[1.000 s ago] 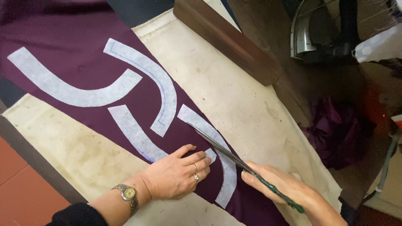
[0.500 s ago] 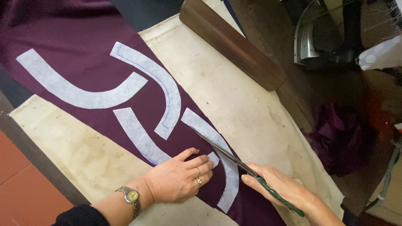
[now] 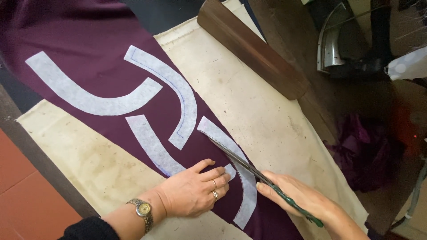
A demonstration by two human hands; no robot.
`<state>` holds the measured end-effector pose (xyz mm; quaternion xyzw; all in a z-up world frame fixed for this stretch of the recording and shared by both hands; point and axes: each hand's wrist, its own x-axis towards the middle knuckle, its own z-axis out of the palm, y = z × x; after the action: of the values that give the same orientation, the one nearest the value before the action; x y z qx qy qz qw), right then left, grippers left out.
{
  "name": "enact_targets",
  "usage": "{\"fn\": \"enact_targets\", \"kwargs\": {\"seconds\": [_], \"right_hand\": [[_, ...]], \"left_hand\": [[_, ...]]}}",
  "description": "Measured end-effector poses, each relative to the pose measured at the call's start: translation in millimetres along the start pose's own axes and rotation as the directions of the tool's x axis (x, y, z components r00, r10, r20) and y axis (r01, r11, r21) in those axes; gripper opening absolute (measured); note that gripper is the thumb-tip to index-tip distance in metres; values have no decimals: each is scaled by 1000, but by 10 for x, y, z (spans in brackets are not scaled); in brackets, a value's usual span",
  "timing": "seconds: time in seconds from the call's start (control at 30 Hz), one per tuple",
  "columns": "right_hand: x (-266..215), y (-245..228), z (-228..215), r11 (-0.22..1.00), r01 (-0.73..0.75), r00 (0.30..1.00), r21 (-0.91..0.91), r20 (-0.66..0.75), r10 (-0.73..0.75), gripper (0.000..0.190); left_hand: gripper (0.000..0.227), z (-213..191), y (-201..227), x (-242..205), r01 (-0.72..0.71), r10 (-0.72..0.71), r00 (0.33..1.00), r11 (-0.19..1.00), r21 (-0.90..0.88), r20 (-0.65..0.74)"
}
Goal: The person smooths a piece of dark purple fabric with a wooden block, then uses large shears to cut the fabric along the edges of a white paper pattern placed on top. The person adjusts the fabric and continues cutting around the curved pattern lines.
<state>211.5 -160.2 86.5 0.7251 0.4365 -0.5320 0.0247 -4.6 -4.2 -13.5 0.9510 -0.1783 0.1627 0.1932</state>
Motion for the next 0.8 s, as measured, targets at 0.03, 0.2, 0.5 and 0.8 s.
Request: {"fn": "enact_targets", "kwargs": {"seconds": [0.03,0.2,0.5,0.8], "right_hand": [[3,-13,3,1000,-6,1000,-10,-15,5,31],[15,-4,-5,998,-59,998,-12,-8,58,34],[53,-24,-29,1000,4,1000,-17,9,-4,33],[79,-68,21,989,-129,990,-68,-63,124,34]], "left_hand": [[38,1,1,-1,1,-1,1000,1000,-1,8],[38,4,-1,-2,0,0,1000,1000,6,17],[38,-4,1,1,3,-3,1000,1000,2,16],[36,-28,-17,20,-3,3,1000,1000,-8,10]]}}
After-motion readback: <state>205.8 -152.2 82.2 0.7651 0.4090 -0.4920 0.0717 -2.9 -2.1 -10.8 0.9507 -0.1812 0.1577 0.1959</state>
